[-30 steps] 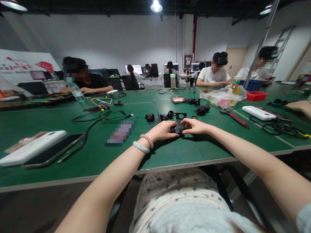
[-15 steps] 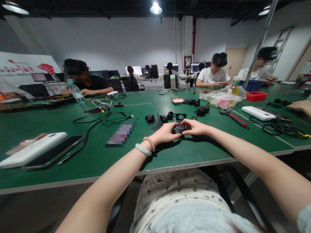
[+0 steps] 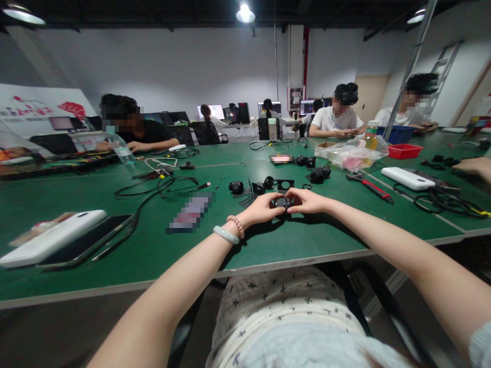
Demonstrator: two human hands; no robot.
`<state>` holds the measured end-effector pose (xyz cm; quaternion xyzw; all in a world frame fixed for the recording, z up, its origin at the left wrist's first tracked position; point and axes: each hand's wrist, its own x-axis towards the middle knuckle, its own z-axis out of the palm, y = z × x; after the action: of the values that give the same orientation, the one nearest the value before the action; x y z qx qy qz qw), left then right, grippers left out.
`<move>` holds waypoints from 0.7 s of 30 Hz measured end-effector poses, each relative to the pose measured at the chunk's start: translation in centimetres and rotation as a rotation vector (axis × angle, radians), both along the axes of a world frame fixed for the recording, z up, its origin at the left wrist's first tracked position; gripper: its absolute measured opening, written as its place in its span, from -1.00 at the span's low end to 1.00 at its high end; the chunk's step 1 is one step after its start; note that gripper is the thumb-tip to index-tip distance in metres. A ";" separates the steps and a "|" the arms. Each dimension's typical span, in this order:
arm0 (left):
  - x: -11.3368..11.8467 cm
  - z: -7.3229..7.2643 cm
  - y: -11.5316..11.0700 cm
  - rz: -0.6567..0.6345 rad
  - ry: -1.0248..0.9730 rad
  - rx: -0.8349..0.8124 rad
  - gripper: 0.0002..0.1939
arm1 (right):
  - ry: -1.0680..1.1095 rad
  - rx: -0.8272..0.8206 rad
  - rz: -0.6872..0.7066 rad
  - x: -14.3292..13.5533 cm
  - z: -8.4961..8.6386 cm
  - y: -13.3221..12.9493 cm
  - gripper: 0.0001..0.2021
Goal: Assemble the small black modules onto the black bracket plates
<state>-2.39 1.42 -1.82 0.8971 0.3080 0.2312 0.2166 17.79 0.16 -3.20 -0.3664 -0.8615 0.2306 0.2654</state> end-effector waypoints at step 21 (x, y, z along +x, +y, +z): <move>0.6 0.7 -0.3 -0.047 -0.041 -0.108 -0.44 | -0.036 0.004 -0.043 -0.2 0.6 -0.4 -0.53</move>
<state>-1.77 1.10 -1.15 0.8863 0.2941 0.2273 0.2762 17.58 -0.24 -2.61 -0.3884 -0.8585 0.2164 0.2555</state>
